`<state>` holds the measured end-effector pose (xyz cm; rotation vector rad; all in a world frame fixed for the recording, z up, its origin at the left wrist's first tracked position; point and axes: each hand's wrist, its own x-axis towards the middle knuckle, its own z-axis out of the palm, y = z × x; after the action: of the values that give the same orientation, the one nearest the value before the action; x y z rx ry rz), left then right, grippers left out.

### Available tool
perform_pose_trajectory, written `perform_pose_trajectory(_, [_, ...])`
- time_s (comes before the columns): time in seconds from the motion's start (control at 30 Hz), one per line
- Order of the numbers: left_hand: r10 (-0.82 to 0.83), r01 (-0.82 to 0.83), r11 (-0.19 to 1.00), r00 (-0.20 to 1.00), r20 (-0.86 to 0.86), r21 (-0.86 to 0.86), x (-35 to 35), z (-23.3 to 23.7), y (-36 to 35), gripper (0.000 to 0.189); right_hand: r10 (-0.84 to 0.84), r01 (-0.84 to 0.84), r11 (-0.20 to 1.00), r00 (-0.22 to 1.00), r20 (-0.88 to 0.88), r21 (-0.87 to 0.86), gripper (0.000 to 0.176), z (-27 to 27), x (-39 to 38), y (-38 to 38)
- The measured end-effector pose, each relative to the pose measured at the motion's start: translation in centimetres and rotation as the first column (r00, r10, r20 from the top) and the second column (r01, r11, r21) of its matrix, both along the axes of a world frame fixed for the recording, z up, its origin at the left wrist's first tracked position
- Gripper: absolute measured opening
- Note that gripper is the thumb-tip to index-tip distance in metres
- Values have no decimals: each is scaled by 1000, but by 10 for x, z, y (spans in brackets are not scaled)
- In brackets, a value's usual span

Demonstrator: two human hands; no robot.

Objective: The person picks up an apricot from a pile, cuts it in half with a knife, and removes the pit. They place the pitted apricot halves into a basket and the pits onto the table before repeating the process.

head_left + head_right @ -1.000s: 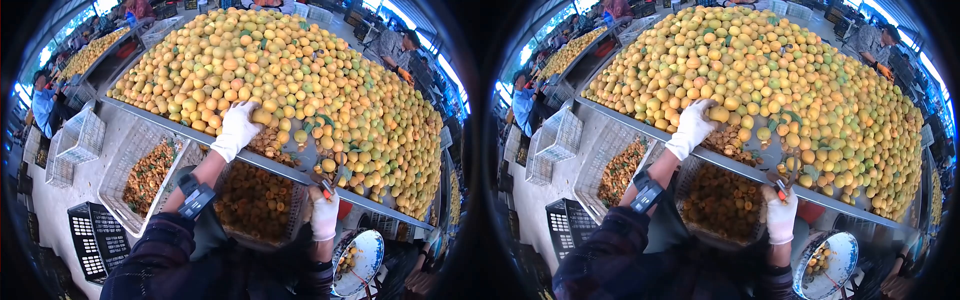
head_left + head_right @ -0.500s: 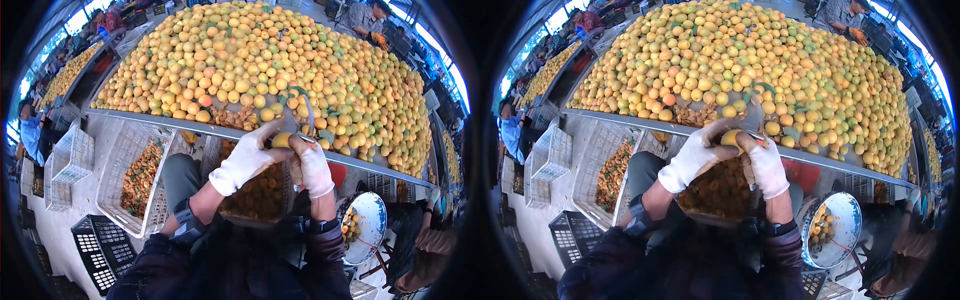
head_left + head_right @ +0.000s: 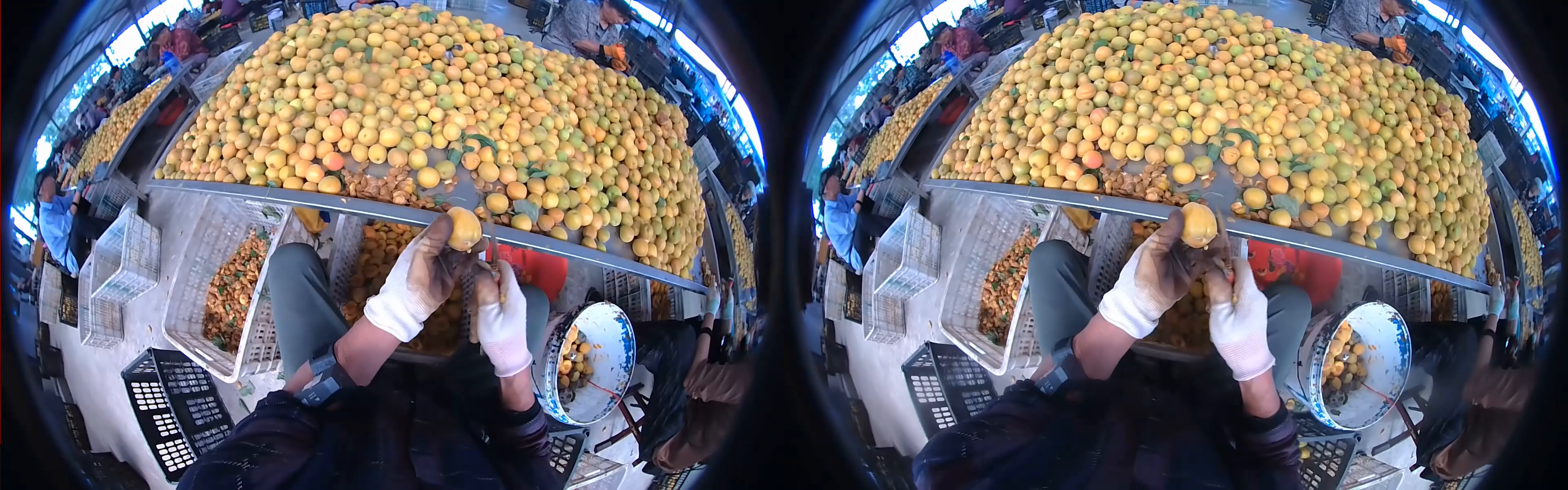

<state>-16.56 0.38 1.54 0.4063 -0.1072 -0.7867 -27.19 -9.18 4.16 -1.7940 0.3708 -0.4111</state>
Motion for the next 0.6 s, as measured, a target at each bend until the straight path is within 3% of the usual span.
perform_pose_trajectory(0.03, [58,-57,997,998,-24,48,-4,3,-2,39,2,-3,991,1000,-4,-136,25,-5,0,0])
perform_pose_trajectory(0.1, [37,-33,998,996,-77,55,-10,6,-3,40,-6,11,987,999,34,-161,26,-11,1,2])
perform_pose_trajectory(0.2, [45,-44,999,995,-84,19,-18,9,-6,43,-3,10,999,992,130,-52,28,-14,4,5])
perform_pose_trajectory(0.3, [50,-47,998,997,-64,42,-22,1,-6,44,-17,36,995,979,203,-90,30,-17,6,8])
perform_pose_trajectory(0.5, [39,-39,999,996,-86,3,-22,-10,-8,45,50,-52,999,988,147,13,32,-17,6,3])
perform_pose_trajectory(0.6, [111,-108,991,993,-32,78,-26,-4,-6,44,72,-68,997,992,104,-49,29,-22,9,-4])
